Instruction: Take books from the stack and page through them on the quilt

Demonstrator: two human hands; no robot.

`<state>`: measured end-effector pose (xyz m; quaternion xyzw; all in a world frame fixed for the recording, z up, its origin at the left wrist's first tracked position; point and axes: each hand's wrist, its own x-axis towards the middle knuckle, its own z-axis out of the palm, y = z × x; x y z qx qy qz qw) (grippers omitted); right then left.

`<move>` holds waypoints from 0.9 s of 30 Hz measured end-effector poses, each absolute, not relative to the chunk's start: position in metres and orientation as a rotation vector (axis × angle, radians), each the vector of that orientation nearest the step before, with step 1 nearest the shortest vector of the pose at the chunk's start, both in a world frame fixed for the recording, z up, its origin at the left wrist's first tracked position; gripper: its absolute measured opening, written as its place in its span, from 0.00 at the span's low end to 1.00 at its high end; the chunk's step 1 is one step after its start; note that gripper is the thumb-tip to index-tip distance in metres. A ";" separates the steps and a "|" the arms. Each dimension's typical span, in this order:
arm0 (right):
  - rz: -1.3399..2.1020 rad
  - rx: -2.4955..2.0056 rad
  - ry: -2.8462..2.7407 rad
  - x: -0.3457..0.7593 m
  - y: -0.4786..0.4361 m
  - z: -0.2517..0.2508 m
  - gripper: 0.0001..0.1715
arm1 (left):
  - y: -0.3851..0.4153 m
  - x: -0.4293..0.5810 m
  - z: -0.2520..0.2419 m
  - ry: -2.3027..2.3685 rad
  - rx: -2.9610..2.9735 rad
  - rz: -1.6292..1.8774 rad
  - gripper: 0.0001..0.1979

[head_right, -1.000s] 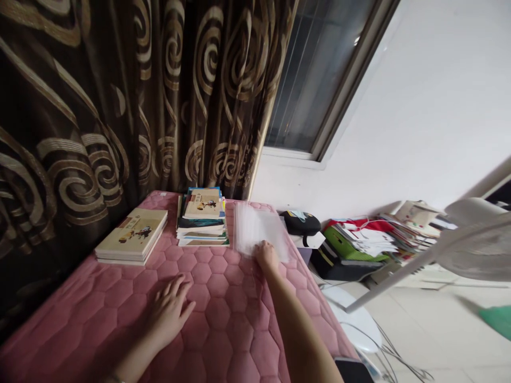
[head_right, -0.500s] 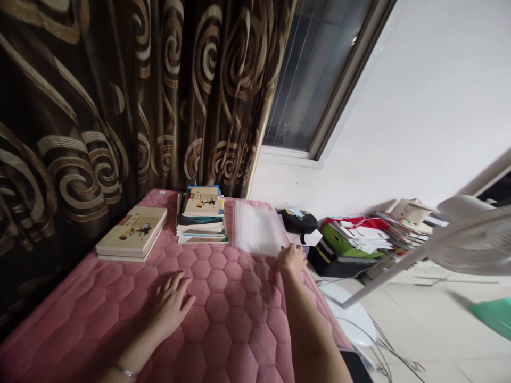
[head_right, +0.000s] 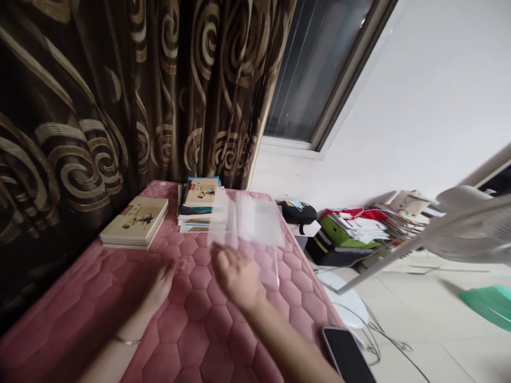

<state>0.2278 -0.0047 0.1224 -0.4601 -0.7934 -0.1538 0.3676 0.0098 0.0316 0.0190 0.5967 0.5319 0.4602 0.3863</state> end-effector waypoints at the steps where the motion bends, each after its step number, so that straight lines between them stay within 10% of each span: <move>1: -0.358 -1.137 -2.138 0.212 -0.016 0.109 0.11 | 0.031 0.007 0.024 1.306 1.366 1.126 0.30; 11: 0.189 -1.005 -2.471 0.158 -0.058 0.051 0.12 | 0.034 -0.002 0.024 1.451 1.120 1.031 0.28; 20: 0.038 -2.245 -1.571 0.298 0.006 0.046 0.23 | 0.044 -0.017 0.019 1.720 1.403 1.039 0.23; 27: 0.445 -2.183 -1.466 0.311 0.007 0.029 0.09 | 0.046 -0.030 0.023 1.889 1.656 0.898 0.19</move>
